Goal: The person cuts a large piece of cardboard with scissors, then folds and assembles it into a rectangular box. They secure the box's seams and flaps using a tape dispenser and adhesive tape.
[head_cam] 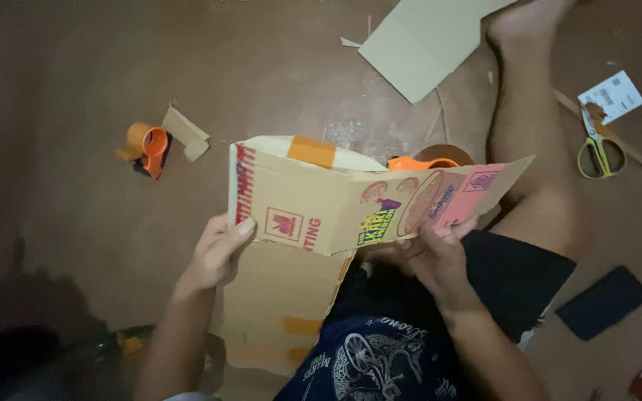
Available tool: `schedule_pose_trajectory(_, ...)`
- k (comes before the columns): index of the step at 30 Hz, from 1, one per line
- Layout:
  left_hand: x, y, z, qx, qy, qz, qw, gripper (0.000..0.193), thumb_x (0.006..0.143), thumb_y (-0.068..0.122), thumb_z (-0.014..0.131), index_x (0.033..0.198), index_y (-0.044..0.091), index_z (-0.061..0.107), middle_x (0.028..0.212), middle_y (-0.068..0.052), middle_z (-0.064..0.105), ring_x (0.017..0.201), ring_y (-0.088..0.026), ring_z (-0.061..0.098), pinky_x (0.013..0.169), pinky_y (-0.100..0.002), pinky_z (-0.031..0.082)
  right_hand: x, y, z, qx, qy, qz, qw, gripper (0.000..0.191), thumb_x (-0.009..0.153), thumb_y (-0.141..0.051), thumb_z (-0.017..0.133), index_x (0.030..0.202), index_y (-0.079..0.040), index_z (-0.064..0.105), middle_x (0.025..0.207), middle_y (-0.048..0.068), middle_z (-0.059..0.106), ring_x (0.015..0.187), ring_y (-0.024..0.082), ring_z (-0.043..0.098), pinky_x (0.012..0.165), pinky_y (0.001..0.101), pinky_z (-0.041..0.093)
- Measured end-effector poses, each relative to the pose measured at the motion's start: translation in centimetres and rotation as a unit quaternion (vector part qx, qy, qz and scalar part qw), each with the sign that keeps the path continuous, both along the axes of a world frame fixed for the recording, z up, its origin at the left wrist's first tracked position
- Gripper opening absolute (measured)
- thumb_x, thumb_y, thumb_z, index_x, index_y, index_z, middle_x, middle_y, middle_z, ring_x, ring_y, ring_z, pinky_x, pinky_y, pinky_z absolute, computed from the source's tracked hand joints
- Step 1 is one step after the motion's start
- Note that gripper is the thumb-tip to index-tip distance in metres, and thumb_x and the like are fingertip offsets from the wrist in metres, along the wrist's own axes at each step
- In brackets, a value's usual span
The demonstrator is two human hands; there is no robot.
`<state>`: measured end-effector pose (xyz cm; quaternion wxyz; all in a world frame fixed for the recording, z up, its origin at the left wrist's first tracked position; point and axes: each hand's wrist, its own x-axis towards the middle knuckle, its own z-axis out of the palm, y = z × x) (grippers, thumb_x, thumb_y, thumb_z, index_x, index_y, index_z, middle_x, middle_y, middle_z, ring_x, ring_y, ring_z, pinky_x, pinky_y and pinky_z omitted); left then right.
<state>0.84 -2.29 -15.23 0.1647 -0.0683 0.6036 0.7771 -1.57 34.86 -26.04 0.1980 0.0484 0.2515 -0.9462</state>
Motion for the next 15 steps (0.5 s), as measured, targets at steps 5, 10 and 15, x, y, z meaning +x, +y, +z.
schedule_pose_trajectory(5,0.1,-0.4,-0.7,-0.005,-0.005,0.011,1.0,0.044,0.104,0.025,0.053,0.128,-0.011,0.062,0.118,-0.014,0.07,0.106,-0.017,0.063,0.096,-0.035,0.048,1.1,1.7,-0.7,0.006,0.004,-0.008,1.0,0.028,0.113,-0.01,0.063,0.129,0.006,0.046,0.111,0.014,0.061,0.102,0.025,0.062,0.095,0.0417,0.051)
schedule_pose_trajectory(10,-1.3,-0.8,-2.6,-0.02,0.038,-0.023,0.999,0.042,0.103,0.028,0.055,0.124,-0.007,0.063,0.117,-0.013,0.071,0.107,-0.018,0.066,0.096,-0.036,0.051,1.4,2.3,-0.3,0.129,-0.097,-0.085,0.983,0.044,0.085,-0.004,0.057,0.129,-0.008,0.048,0.115,0.007,0.065,0.101,0.018,0.068,0.09,0.0363,0.055)
schedule_pose_trajectory(15,-3.7,0.0,-6.0,0.005,0.009,-0.005,1.0,0.038,0.103,0.027,0.061,0.121,-0.007,0.065,0.114,-0.011,0.071,0.103,-0.017,0.065,0.093,-0.035,0.052,-3.4,7.5,6.7,0.062,0.116,-0.155,0.979,0.035,0.096,0.0,0.058,0.129,-0.005,0.05,0.104,0.009,0.064,0.09,0.018,0.066,0.079,0.0342,0.056)
